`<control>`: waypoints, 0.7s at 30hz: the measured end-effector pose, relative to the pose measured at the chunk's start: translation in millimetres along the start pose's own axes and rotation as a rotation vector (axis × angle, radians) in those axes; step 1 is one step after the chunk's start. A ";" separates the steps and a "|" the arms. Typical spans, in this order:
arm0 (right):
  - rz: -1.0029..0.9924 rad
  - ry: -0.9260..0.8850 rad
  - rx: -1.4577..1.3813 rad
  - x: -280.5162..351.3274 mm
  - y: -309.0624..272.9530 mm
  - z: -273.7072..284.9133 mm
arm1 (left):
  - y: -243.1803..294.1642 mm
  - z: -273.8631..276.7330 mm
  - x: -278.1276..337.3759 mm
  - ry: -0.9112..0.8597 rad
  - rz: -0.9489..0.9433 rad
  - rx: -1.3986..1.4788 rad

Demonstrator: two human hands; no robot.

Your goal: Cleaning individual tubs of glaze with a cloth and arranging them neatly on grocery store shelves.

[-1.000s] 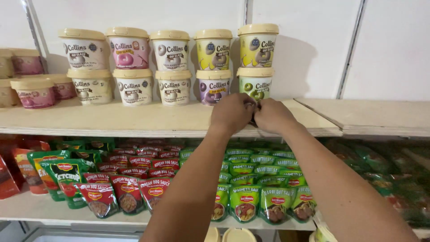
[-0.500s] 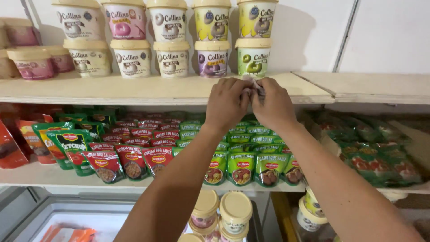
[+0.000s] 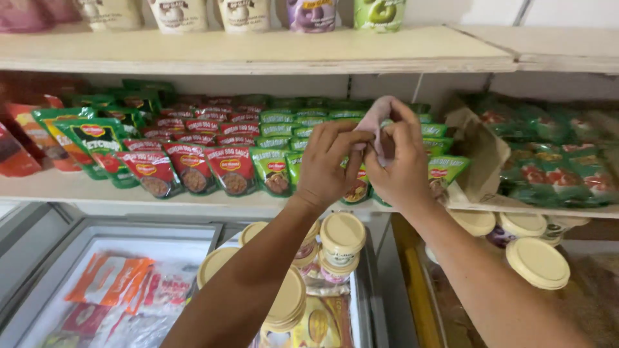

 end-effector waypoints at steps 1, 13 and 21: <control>-0.008 -0.014 -0.014 15.6 1.3 -8.2 | 0.9 6.8 14.1 -0.007 0.015 -0.013; -0.293 -0.166 -0.260 181.1 34.5 -132.2 | -33.6 61.9 182.1 -0.221 0.333 -0.037; -0.419 -0.322 -0.210 242.9 48.5 -182.6 | -63.5 76.4 257.4 -0.482 0.631 -0.107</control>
Point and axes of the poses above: each hand's wrist, its own x-axis away from the middle knuckle, its own z-axis out of the back of the hand, y = z × x, the point moved 8 cm from there along -x, towards the middle knuckle, and after that the axes turned 10 degrees about -x, right-handed, at the moved point
